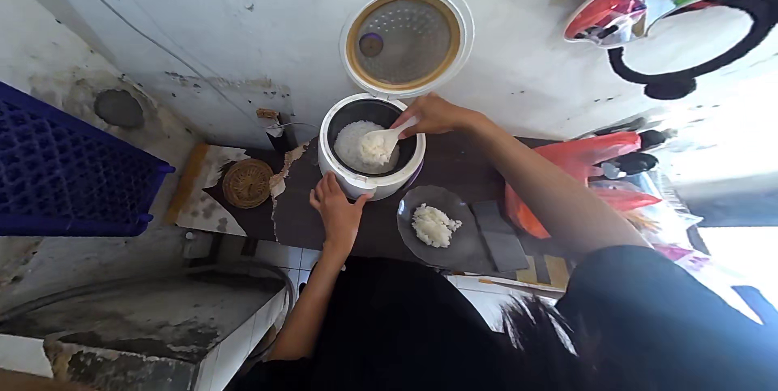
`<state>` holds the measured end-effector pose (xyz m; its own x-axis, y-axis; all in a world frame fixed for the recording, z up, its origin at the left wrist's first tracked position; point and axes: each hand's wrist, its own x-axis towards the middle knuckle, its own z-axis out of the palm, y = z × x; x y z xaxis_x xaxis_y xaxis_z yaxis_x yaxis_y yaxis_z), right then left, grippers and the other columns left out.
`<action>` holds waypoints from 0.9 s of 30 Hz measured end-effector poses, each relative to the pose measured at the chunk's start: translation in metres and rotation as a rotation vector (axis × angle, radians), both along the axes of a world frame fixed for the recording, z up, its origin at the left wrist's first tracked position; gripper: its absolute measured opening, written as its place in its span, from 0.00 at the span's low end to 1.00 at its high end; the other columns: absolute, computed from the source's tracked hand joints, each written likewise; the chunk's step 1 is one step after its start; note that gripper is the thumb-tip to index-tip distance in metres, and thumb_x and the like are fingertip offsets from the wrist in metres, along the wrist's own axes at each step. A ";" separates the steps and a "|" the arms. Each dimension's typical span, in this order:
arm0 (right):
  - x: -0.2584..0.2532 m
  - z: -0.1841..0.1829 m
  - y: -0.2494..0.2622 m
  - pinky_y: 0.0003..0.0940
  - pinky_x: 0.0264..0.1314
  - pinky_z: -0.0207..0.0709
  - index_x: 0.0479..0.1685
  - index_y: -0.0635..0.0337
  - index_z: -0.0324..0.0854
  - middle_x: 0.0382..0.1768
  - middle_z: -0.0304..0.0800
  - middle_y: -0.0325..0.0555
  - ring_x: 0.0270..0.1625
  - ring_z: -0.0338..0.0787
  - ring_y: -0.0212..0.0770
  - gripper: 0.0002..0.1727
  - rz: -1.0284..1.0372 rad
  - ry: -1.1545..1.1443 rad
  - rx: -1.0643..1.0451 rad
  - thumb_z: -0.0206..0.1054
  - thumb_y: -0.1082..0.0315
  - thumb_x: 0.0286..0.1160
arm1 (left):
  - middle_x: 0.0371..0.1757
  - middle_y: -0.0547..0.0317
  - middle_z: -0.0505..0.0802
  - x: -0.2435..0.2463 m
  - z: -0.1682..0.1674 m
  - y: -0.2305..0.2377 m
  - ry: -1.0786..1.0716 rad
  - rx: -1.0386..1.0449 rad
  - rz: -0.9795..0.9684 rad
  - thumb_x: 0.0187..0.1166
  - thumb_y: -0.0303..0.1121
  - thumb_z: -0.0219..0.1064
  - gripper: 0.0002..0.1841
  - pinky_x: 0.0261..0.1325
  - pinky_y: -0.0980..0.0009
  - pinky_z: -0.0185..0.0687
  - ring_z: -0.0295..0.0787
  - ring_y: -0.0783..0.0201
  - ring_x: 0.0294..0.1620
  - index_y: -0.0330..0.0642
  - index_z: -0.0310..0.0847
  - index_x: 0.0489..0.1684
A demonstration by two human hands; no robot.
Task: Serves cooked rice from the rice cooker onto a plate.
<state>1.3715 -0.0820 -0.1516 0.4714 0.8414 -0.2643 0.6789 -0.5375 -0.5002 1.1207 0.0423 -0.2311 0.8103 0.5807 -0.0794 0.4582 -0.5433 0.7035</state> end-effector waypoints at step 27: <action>-0.218 -0.092 -0.199 0.73 0.49 0.77 0.66 0.62 0.89 0.54 0.92 0.69 0.49 0.92 0.74 0.20 -0.983 -0.239 -0.084 0.55 0.76 0.85 | 0.79 0.22 0.76 -0.002 -0.013 0.000 -0.051 0.091 -0.008 0.62 0.45 0.85 0.50 0.84 0.31 0.46 0.66 0.26 0.83 0.20 0.65 0.81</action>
